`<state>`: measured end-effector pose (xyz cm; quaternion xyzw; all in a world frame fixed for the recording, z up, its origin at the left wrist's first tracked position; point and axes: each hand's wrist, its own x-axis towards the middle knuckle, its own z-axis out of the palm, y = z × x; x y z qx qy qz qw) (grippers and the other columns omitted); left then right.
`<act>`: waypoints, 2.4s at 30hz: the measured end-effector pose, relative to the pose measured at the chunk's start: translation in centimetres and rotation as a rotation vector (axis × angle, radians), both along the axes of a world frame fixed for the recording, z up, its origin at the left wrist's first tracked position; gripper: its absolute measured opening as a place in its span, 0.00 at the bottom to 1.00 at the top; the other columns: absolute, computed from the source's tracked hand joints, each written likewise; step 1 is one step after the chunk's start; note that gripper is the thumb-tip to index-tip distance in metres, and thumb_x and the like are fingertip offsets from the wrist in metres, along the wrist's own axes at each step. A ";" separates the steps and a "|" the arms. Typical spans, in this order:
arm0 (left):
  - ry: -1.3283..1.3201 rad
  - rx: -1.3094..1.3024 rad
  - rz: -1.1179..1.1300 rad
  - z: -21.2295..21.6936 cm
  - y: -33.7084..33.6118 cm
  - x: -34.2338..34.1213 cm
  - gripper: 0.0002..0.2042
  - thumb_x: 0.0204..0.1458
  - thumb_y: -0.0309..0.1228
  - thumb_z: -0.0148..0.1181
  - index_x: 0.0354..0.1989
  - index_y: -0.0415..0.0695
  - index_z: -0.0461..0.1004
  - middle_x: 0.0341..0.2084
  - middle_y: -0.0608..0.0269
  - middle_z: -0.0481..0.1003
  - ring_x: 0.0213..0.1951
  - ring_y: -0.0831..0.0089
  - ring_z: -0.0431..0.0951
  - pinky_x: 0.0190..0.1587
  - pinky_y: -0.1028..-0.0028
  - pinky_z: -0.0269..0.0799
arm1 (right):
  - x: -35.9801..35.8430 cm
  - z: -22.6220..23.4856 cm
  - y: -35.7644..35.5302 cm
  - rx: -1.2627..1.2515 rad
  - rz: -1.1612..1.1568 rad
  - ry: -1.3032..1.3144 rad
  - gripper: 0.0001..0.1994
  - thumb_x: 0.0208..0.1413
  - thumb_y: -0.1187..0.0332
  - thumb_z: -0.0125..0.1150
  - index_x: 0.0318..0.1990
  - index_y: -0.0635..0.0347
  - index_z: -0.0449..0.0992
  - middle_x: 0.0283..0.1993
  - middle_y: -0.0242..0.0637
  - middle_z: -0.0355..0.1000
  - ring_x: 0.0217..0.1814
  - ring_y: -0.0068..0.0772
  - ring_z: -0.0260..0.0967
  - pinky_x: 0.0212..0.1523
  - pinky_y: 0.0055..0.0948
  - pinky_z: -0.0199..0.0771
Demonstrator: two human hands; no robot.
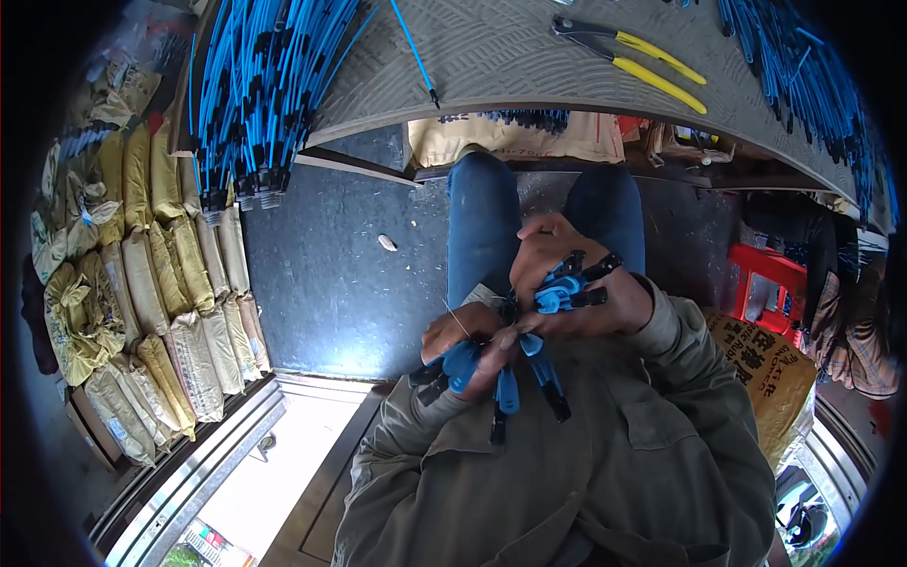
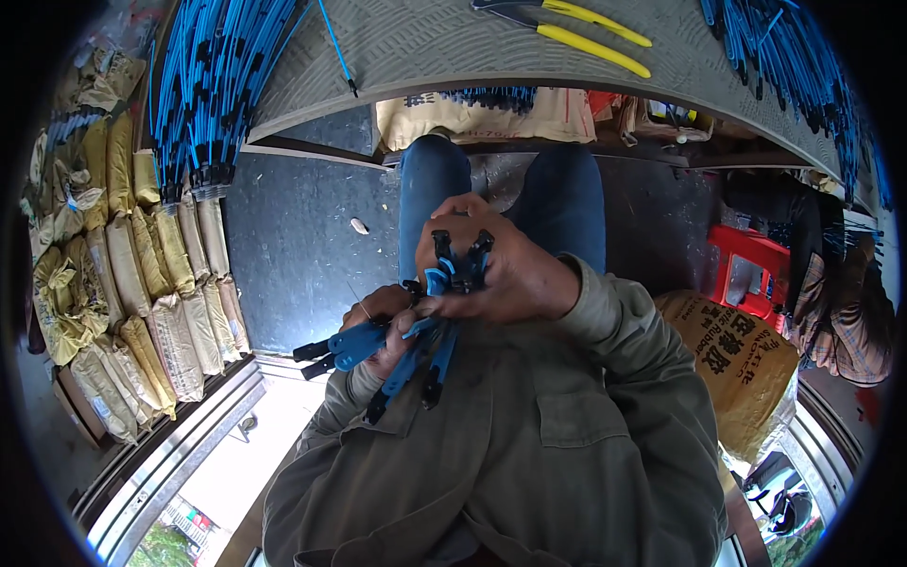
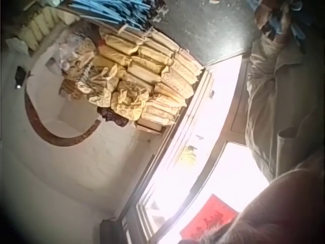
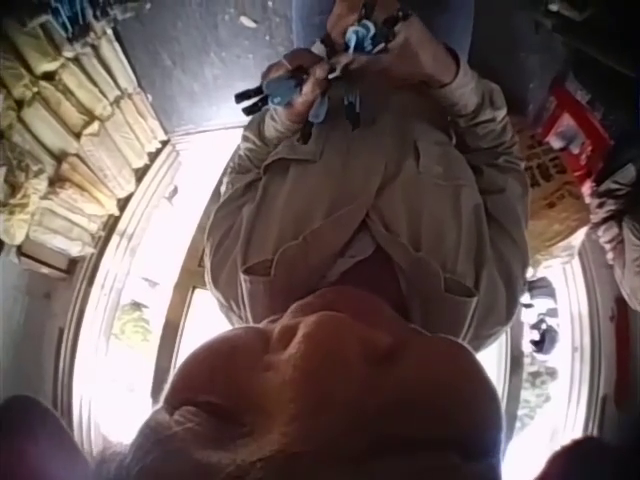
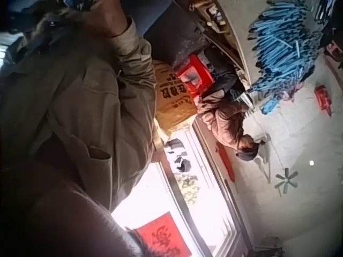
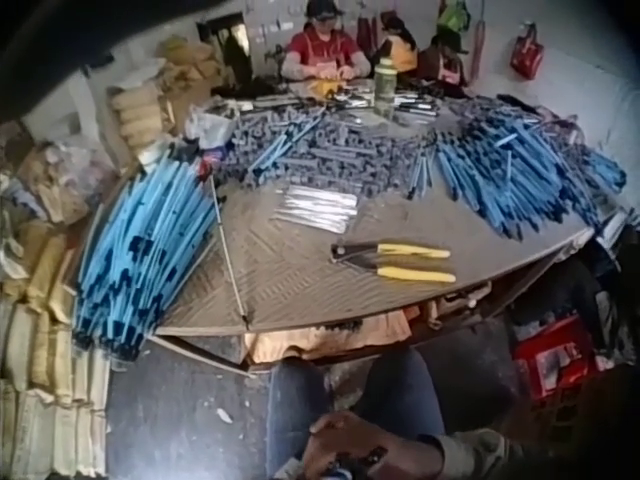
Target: The person assembles an umbrella frame by threading a wire through plastic rib components, attaching them around a central hub, and securing the wire using pliers.
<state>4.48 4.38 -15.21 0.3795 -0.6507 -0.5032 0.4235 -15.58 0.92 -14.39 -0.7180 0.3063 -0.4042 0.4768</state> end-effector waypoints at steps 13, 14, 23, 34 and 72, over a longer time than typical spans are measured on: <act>-0.082 0.167 -0.103 1.0 -0.2 -0.1 0.09 0.49 0.30 0.59 0.31 0.38 0.68 0.25 0.59 0.73 0.28 0.73 0.73 0.31 0.74 0.67 | -0.8 0.5 -1.4 -0.035 0.201 -0.035 0.15 0.41 0.67 0.68 0.36 0.57 0.70 0.32 0.27 0.66 0.37 0.26 0.67 0.60 0.36 0.51; -0.078 0.218 -0.132 0.9 -0.2 0.0 0.09 0.49 0.30 0.59 0.32 0.38 0.69 0.26 0.59 0.73 0.30 0.73 0.73 0.32 0.74 0.68 | -0.7 0.5 -1.6 -0.051 0.213 -0.080 0.15 0.41 0.68 0.67 0.36 0.57 0.70 0.31 0.27 0.66 0.35 0.25 0.67 0.57 0.34 0.55; 0.100 0.252 0.001 -0.4 0.6 -0.8 0.07 0.45 0.27 0.63 0.28 0.38 0.72 0.20 0.63 0.72 0.24 0.79 0.72 0.27 0.76 0.68 | 1.5 3.0 0.5 0.331 -0.116 -0.064 0.12 0.40 0.75 0.63 0.35 0.62 0.70 0.30 0.31 0.67 0.33 0.19 0.66 0.34 0.20 0.65; 0.072 0.339 0.087 0.9 0.9 -1.4 0.08 0.46 0.30 0.64 0.29 0.38 0.73 0.22 0.62 0.73 0.24 0.77 0.72 0.28 0.77 0.68 | 2.0 4.0 0.3 0.273 -0.203 0.060 0.04 0.43 0.77 0.59 0.27 0.64 0.70 0.26 0.36 0.67 0.27 0.20 0.65 0.28 0.22 0.63; 0.125 0.359 -0.263 0.6 -3.2 0.1 0.18 0.43 0.20 0.62 0.44 0.35 0.67 0.30 0.61 0.72 0.34 0.73 0.74 0.37 0.75 0.69 | 1.7 2.9 1.7 0.311 -0.410 -0.071 0.19 0.46 0.68 0.64 0.45 0.60 0.64 0.34 0.33 0.65 0.35 0.19 0.62 0.36 0.24 0.64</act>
